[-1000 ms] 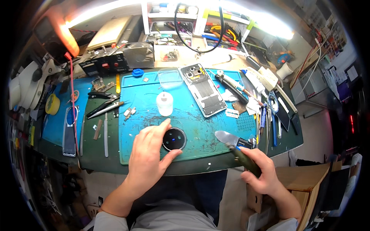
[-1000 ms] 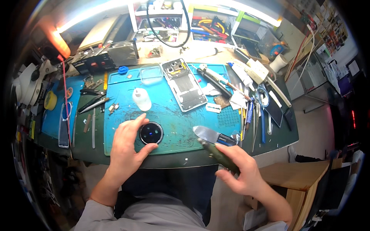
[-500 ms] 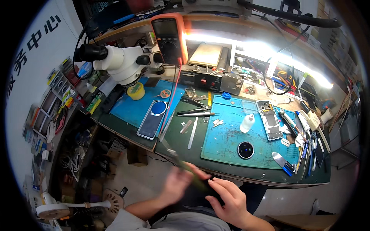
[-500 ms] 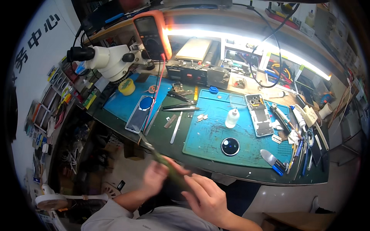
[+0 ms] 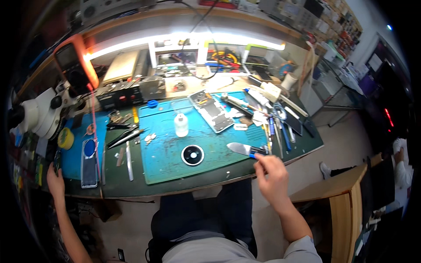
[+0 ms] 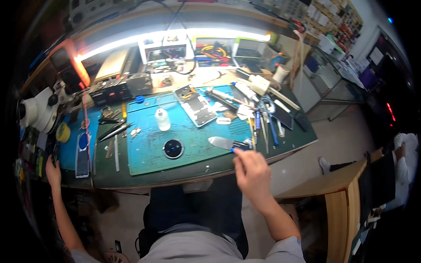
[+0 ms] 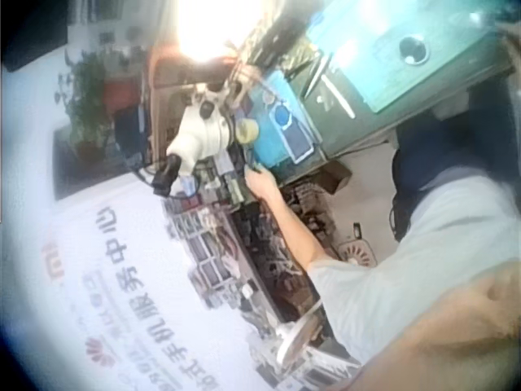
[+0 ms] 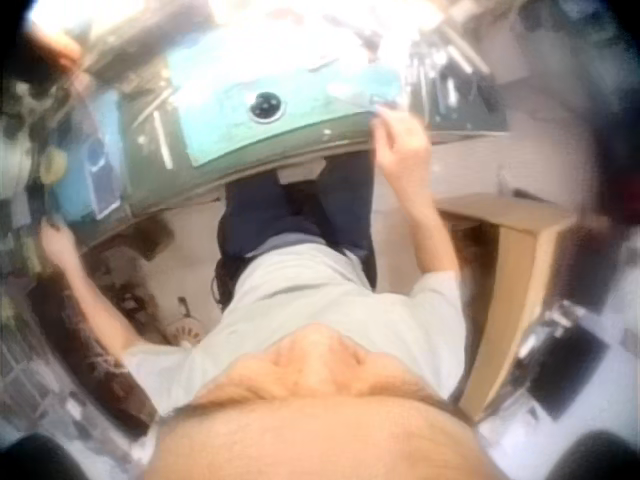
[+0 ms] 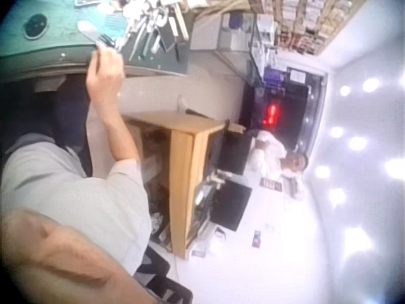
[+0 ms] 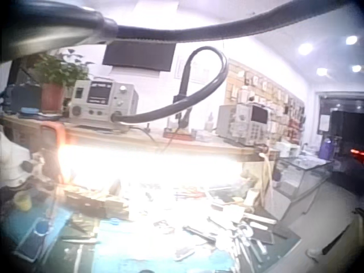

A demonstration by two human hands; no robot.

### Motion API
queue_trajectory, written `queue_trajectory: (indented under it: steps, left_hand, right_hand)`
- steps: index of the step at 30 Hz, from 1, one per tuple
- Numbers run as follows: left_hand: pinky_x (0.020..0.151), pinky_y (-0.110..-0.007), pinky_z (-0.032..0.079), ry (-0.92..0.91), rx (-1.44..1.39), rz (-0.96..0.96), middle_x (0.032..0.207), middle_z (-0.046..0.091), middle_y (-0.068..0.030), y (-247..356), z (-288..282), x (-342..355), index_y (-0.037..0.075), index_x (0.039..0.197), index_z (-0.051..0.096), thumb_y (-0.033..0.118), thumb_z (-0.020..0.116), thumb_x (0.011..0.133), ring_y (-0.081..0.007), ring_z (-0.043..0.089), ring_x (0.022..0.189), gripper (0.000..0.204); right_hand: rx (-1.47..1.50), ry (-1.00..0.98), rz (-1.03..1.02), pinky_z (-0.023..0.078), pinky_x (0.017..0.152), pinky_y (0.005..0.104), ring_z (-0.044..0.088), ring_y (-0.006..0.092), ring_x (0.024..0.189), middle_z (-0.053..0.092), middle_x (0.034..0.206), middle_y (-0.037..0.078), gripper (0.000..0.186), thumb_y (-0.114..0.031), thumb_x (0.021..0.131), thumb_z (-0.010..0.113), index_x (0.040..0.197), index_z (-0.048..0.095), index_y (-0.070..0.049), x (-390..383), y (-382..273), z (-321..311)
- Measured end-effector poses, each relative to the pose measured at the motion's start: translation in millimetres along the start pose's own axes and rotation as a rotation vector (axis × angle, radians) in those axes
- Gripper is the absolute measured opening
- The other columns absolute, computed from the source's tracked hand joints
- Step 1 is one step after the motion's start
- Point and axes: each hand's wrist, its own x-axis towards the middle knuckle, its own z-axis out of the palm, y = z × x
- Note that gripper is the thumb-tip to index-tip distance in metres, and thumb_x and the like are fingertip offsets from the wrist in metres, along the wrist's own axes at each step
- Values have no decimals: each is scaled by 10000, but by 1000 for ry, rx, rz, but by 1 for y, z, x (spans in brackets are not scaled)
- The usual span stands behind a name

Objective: The person cleans a circular camera module with a cloth and tool, then aligns and presses it into the back housing of a white smartphone. The person uses a screwdriver to secure the module and wipes the surface before final assembly.

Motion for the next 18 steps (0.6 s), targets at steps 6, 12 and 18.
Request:
queue_trajectory:
  steps: [6, 12, 18]
  left_hand:
    - [1033, -505, 507, 58, 133, -27, 1393, 658, -232, 30, 5, 0, 64, 1526, 548, 233, 642, 1063, -443, 626, 1243, 501]
    - [1172, -477, 410, 310, -142, 287, 1484, 610, -159, 167, -61, -86, 28, 1507, 548, 88, 636, 1050, -340, 548, 1395, 469]
    - [1127, -496, 428, 102, -538, 631, 1339, 658, -138, 317, -97, -159, 8, 1390, 600, 48, 711, 947, -354, 595, 1249, 458]
  right_hand:
    - [-164, 47, 231, 540, 713, 423, 707, 302, 792, 719, 892, 113, 181, -149, 963, 749, 1119, 742, -59, 59, 77, -16]
    - [-356, -191, 92, 578, 712, 482, 736, 369, 806, 731, 904, 135, 265, -172, 942, 752, 1190, 678, -116, 84, 77, 13]
    - [-49, -66, 162, 565, 686, 404, 711, 282, 733, 697, 877, 135, 191, -63, 954, 657, 1117, 754, -75, 92, 85, -3]
